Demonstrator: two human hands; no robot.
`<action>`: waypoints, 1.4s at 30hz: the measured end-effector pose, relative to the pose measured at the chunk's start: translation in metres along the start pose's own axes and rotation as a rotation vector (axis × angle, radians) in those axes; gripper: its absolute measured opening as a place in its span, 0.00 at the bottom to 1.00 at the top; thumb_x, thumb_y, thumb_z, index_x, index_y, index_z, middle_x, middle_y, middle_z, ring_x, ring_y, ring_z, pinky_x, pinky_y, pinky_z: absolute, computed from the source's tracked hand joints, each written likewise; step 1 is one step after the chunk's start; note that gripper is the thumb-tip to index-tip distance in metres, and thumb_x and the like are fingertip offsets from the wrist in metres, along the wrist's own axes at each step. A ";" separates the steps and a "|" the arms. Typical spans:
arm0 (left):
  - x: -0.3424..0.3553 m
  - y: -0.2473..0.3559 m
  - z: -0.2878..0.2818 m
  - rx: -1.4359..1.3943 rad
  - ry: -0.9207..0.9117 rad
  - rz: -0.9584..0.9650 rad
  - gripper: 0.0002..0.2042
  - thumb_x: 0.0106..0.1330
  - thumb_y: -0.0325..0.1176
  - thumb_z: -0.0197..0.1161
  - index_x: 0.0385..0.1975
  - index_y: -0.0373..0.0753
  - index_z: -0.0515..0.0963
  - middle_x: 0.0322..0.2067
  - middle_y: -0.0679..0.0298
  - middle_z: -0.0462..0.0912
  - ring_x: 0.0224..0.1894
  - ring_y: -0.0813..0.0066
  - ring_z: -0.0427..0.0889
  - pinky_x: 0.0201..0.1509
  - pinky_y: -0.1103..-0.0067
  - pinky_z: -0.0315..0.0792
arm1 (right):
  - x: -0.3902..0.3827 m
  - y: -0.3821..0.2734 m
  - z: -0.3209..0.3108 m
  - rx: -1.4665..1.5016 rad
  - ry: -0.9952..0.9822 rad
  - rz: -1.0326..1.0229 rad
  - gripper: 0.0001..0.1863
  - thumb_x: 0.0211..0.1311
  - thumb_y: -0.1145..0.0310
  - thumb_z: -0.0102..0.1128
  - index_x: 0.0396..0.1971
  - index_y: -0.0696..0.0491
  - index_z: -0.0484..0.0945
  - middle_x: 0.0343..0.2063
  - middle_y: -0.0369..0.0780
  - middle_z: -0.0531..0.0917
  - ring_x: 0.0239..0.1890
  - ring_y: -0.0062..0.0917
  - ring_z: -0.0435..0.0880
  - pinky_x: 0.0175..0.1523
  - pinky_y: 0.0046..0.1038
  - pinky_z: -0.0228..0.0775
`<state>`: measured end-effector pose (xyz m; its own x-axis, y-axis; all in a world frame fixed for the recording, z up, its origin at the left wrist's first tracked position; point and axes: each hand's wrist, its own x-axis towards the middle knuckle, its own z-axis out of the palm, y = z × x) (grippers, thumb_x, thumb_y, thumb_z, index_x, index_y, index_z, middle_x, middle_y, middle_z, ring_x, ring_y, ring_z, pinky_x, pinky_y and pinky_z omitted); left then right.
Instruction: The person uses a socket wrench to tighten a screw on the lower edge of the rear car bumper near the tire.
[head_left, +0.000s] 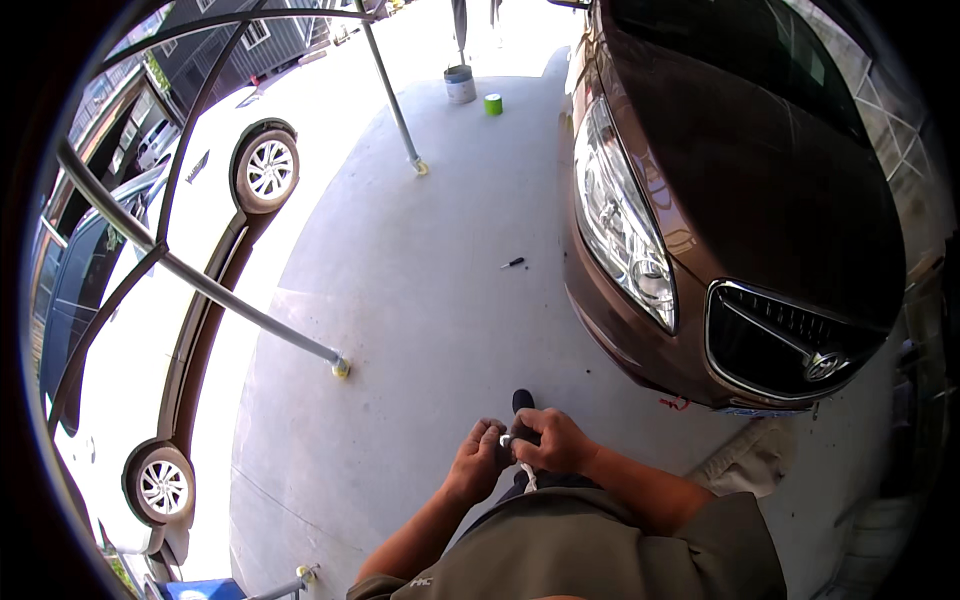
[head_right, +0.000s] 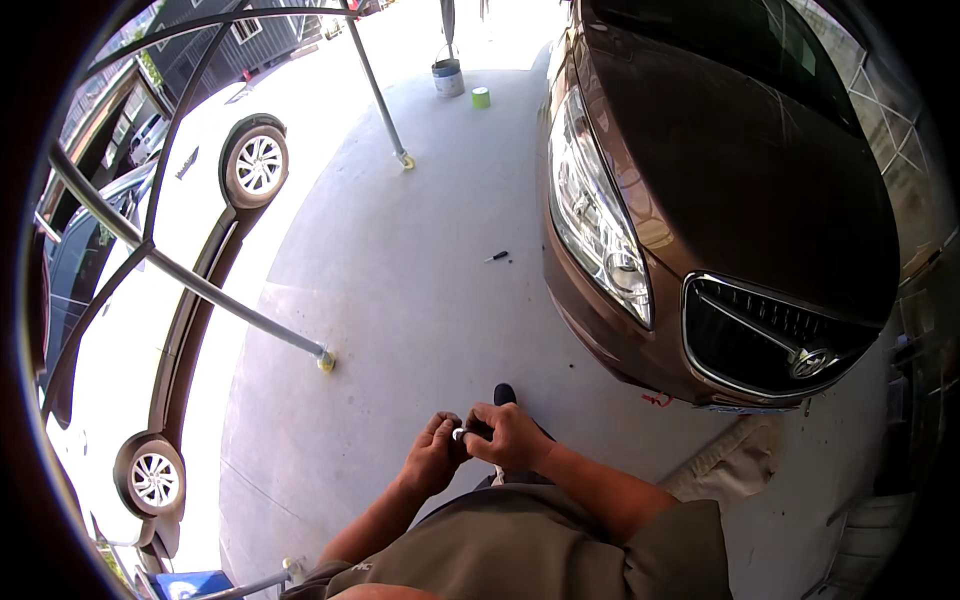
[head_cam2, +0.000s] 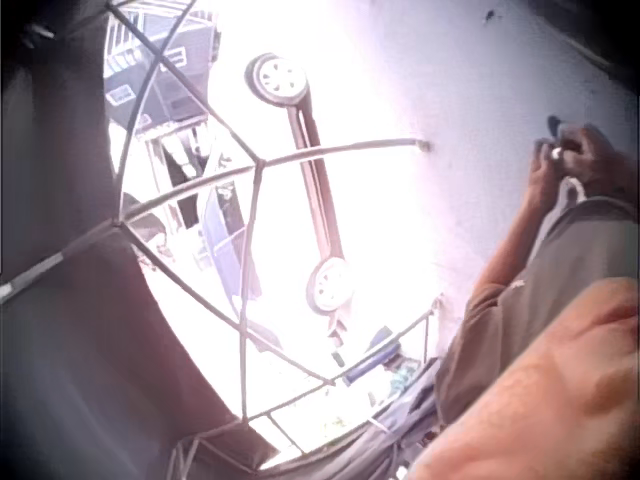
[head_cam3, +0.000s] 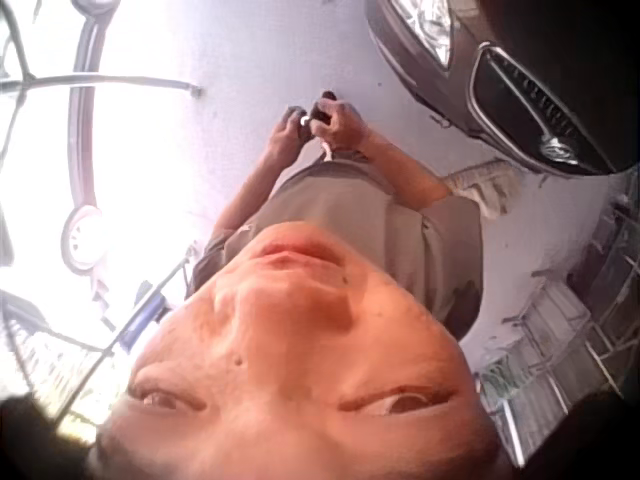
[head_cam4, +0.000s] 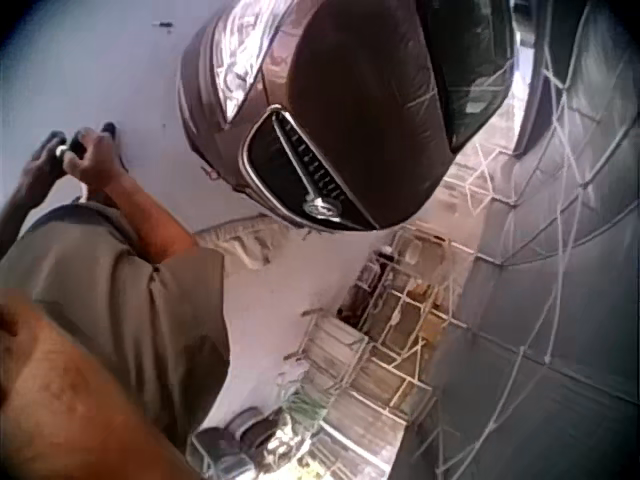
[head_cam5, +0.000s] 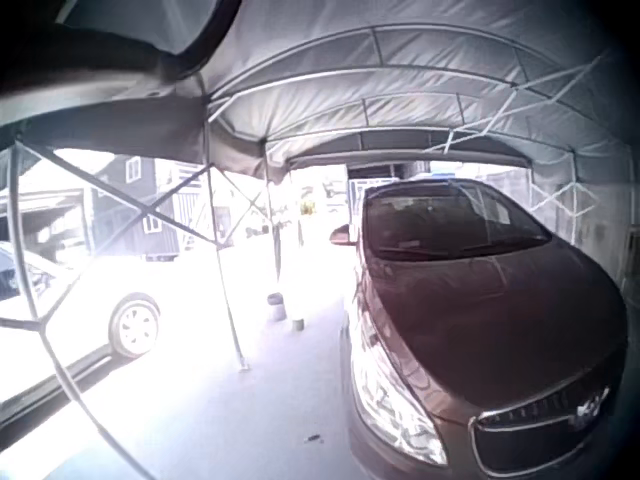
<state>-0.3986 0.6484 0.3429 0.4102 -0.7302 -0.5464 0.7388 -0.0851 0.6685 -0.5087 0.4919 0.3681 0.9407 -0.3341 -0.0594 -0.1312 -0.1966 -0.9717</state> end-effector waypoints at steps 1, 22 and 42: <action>0.024 0.017 -0.007 0.101 -0.014 -0.011 0.08 0.83 0.36 0.45 0.46 0.41 0.71 0.29 0.66 0.75 0.30 0.78 0.76 0.38 0.76 0.76 | 0.027 0.007 -0.006 0.051 -0.027 0.077 0.13 0.57 0.63 0.63 0.30 0.59 0.78 0.22 0.45 0.83 0.26 0.27 0.82 0.36 0.32 0.74; 0.486 0.408 -0.131 0.641 -0.332 0.107 0.27 0.83 0.49 0.33 0.38 0.35 0.76 0.27 0.57 0.82 0.26 0.71 0.76 0.33 0.75 0.72 | 0.604 0.031 -0.147 -0.135 -0.144 -0.075 0.24 0.66 0.47 0.67 0.42 0.56 0.82 0.28 0.43 0.86 0.30 0.29 0.84 0.40 0.33 0.75; 0.857 0.634 0.014 1.277 -1.108 -0.398 0.24 0.84 0.41 0.37 0.32 0.34 0.77 0.23 0.69 0.77 0.26 0.82 0.71 0.33 0.80 0.68 | 0.775 0.127 -0.289 0.351 0.649 0.077 0.14 0.62 0.67 0.73 0.45 0.56 0.84 0.40 0.38 0.86 0.43 0.22 0.84 0.51 0.29 0.77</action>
<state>0.4135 -0.0412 0.3055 -0.6112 -0.5672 -0.5521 -0.3823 -0.3992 0.8334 0.1134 -0.0584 0.2653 0.5443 -0.8342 -0.0888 0.0205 0.1191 -0.9927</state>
